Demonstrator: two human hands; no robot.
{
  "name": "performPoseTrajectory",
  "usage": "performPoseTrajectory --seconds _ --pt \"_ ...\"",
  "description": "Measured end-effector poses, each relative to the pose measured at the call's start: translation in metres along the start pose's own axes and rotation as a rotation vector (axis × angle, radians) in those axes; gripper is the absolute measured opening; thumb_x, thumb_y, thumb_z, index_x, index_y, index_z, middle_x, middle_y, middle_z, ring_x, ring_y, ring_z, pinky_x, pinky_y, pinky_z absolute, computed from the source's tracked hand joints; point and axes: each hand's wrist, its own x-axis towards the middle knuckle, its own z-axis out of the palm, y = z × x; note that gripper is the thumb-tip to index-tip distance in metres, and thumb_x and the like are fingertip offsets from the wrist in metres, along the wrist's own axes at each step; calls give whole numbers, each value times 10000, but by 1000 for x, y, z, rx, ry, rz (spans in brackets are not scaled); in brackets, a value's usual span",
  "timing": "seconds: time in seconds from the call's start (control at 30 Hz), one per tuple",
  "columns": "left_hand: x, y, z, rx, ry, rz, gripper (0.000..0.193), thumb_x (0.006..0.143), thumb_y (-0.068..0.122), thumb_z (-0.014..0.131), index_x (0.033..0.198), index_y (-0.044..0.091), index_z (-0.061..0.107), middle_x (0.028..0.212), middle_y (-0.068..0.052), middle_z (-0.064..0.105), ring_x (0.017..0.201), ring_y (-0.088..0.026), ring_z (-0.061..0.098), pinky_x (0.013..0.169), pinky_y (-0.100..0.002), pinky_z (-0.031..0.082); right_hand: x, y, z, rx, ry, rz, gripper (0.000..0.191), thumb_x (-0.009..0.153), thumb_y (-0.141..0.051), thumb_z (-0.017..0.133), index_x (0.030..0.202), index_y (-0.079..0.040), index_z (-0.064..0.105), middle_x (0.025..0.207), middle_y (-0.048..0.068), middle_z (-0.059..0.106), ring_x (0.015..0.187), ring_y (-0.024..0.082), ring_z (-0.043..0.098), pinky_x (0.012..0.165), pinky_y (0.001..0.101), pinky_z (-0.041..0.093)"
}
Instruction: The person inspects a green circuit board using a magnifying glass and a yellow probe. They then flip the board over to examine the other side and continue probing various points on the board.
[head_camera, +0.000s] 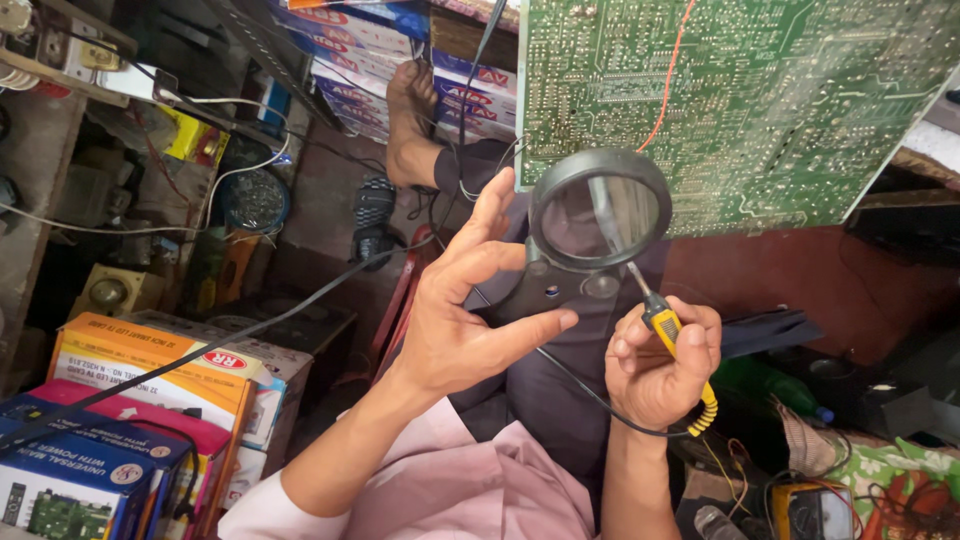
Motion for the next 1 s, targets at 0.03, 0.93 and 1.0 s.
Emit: performPoseTrajectory --seconds 0.03,0.93,1.0 --pt "0 0 0 1 -5 5 436 771 81 938 1113 18 675 1705 -332 307 1589 -389 323 1322 -492 313 0 0 0 -3 -1 -2 243 1119 -244 557 1171 -18 632 803 178 651 586 210 557 501 246 441" --pt "2 -2 0 -31 -2 0 450 777 67 935 1128 19 658 1712 -335 290 1593 -394 313 1334 -488 306 1 2 1 -4 1 -9 255 1125 -256 555 1162 -14 628 809 173 652 595 215 559 505 249 437" --pt "2 -1 -1 -33 -3 -2 448 777 67 933 1129 17 661 1710 -336 289 1624 -404 309 1333 -489 305 1 2 1 -6 -4 -13 257 1124 -257 557 1165 -14 630 805 173 652 590 212 557 503 248 436"
